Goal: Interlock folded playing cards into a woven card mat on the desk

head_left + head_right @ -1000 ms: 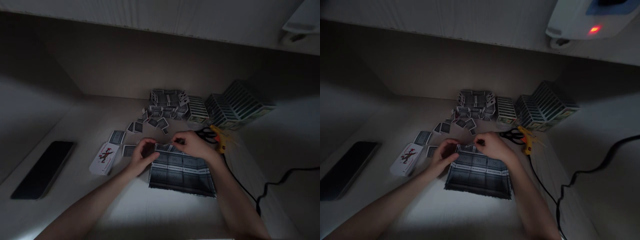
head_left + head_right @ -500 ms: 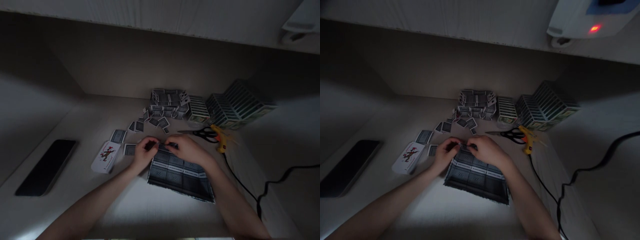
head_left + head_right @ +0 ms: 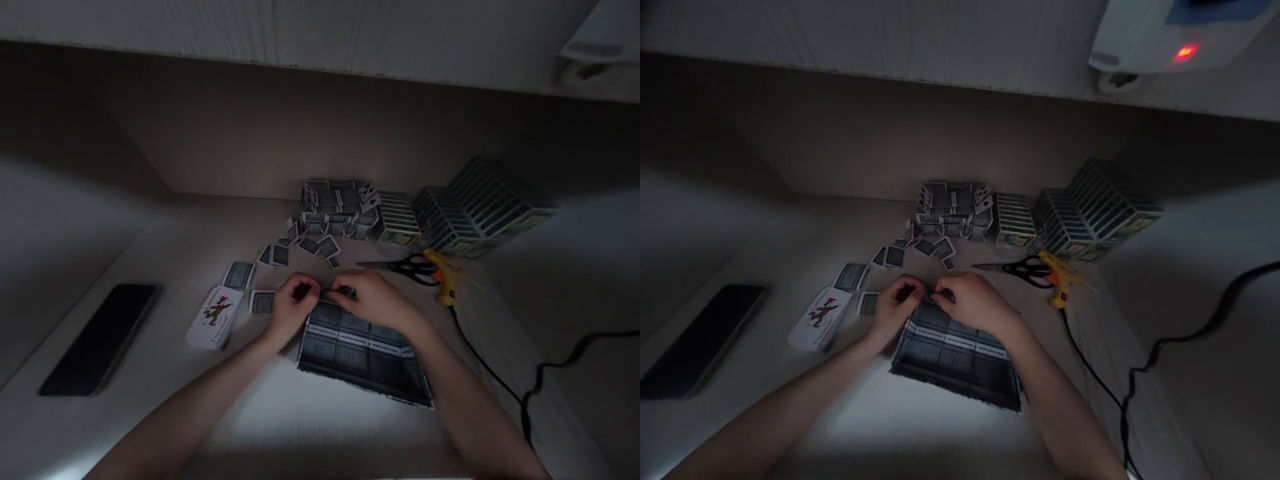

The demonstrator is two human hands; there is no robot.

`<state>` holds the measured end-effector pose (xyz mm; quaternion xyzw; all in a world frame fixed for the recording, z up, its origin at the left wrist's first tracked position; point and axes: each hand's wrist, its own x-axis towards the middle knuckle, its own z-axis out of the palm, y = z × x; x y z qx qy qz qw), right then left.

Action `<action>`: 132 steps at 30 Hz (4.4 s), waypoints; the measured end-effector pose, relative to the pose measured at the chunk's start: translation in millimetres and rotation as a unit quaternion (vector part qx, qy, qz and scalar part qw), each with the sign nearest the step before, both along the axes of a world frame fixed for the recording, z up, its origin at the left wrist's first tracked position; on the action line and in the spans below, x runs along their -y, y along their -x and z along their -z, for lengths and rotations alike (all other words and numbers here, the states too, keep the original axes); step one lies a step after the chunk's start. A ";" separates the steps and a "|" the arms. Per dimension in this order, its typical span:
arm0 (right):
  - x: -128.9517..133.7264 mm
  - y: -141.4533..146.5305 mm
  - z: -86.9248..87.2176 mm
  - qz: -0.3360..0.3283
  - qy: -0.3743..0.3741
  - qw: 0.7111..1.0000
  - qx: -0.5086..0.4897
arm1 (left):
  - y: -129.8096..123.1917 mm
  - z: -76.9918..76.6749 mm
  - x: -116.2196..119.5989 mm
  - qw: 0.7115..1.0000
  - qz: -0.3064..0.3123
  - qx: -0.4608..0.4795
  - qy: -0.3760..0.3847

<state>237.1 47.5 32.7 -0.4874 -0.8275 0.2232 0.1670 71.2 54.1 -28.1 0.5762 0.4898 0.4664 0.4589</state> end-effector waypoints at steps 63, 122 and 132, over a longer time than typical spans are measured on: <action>-26.4 -85.4 0.9 0.264 -0.181 0.947 0.022 | 59.1 2.1 -28.6 0.830 -0.167 -0.463 -0.261; 11.7 -15.5 -29.3 -0.006 0.004 0.999 -0.032 | 66.1 -58.6 -7.0 0.742 0.031 -0.668 -0.040; 15.8 -0.8 -37.8 0.037 -0.201 0.972 -0.119 | 17.7 -133.5 -31.3 0.916 0.058 -0.369 -0.149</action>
